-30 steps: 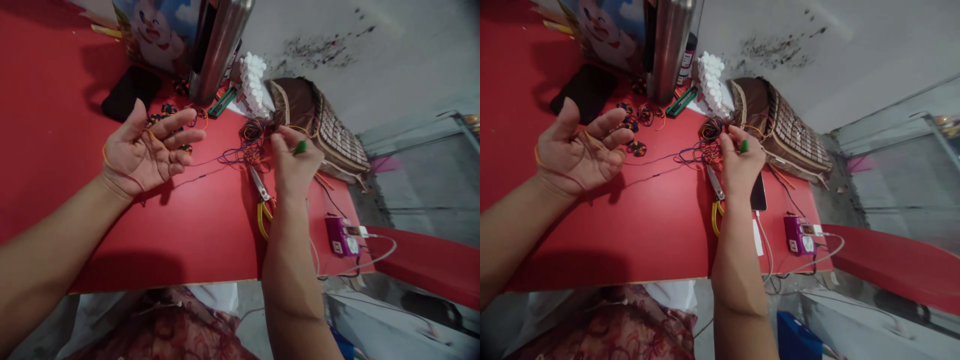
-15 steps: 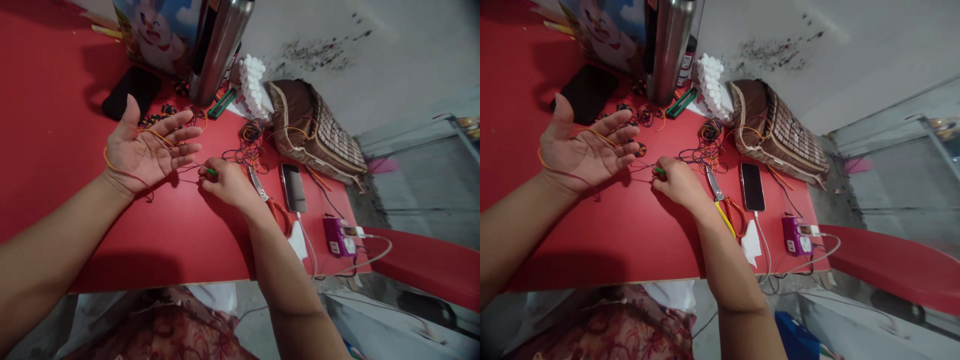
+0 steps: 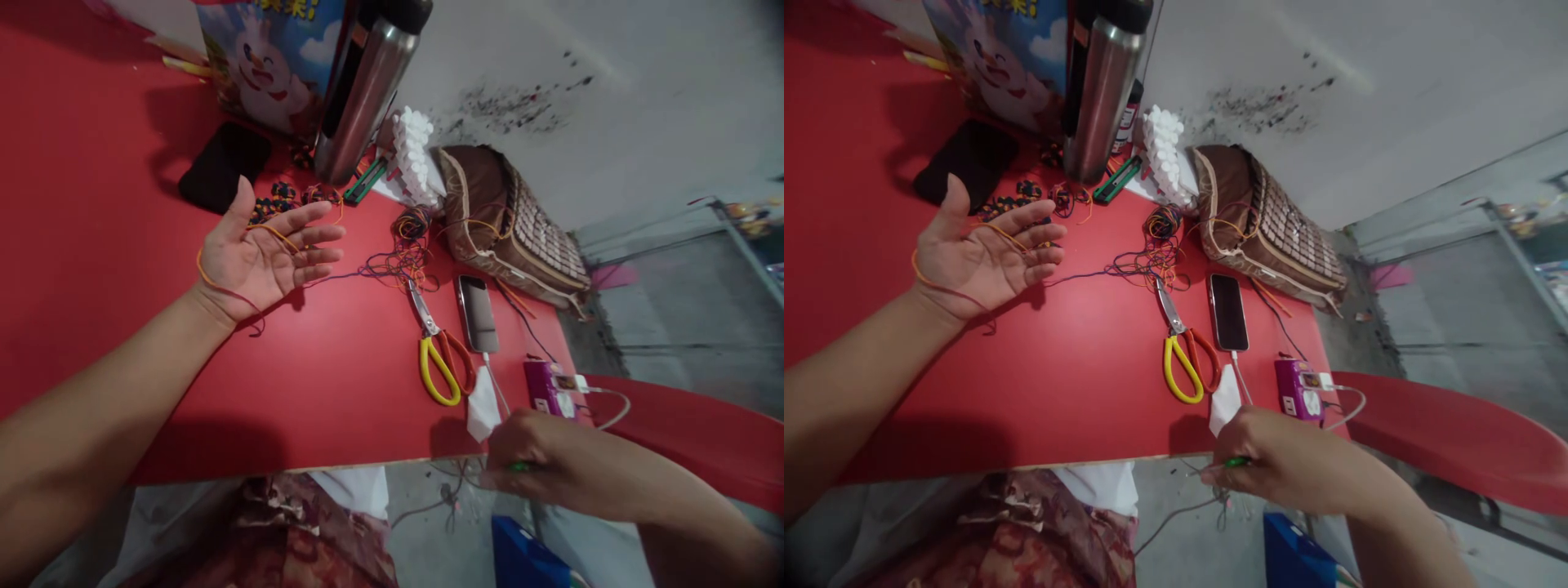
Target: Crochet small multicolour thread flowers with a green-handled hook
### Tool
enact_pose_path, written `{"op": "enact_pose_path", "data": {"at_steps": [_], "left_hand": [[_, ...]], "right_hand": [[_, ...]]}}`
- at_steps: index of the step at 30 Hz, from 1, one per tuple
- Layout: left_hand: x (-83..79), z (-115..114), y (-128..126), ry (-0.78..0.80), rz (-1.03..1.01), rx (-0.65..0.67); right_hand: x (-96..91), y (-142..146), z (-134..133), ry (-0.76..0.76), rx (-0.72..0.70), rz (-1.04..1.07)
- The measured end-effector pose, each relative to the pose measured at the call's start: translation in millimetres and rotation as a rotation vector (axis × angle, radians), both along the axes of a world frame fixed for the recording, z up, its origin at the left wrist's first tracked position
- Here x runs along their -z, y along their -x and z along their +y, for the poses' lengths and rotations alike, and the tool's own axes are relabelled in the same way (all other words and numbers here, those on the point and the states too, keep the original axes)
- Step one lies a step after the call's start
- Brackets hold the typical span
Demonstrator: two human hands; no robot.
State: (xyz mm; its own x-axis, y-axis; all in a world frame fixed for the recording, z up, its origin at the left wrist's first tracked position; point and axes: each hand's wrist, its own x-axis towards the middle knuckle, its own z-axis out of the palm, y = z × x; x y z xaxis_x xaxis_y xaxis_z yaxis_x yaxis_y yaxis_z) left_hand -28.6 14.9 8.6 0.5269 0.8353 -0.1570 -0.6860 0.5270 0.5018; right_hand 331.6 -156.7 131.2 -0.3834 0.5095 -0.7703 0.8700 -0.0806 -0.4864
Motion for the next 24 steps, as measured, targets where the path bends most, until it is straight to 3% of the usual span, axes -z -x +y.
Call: {"op": "enact_pose_path", "data": {"at_steps": [2, 4, 6, 8, 11, 13, 15, 17, 20, 24], "left_hand": [[0.1, 1, -1, 0.007, -0.005, 0.008], [0.4, 1, -1, 0.01, -0.007, 0.013], [0.6, 0, 0, 0.005, -0.008, 0.016], [0.7, -3, 1, -0.004, -0.014, 0.006], [0.2, -7, 0, -0.017, -0.033, -0.018], [-0.3, -9, -1, -0.025, -0.057, -0.02], [-1.1, -10, -2, -0.037, -0.079, -0.003], [-2.5, -9, -1, -0.055, -0.082, 0.014], [-4.4, -9, 1, -0.086, -0.06, -0.017], [4.8, -11, 8, -0.177, -0.003, -0.11]], "right_hand": [[-5.3, 5, -1, -0.126, 0.102, 0.048], [1.4, 29, 13, -0.307, 0.24, 0.232], [18.6, 67, 37, -0.569, 0.448, 0.41], [41.6, 112, 65, -0.731, 0.744, 0.595], [74.0, 167, 102, -0.673, 0.93, 0.846], [87.2, 184, 116, -0.542, 0.918, 0.922], [92.0, 183, 122, -0.381, 0.818, 0.89], [91.1, 167, 123, -0.37, 0.775, 0.803], [88.7, 133, 128, -0.703, 1.007, 0.768], [94.7, 93, 144, -1.078, 1.272, 0.918]]}}
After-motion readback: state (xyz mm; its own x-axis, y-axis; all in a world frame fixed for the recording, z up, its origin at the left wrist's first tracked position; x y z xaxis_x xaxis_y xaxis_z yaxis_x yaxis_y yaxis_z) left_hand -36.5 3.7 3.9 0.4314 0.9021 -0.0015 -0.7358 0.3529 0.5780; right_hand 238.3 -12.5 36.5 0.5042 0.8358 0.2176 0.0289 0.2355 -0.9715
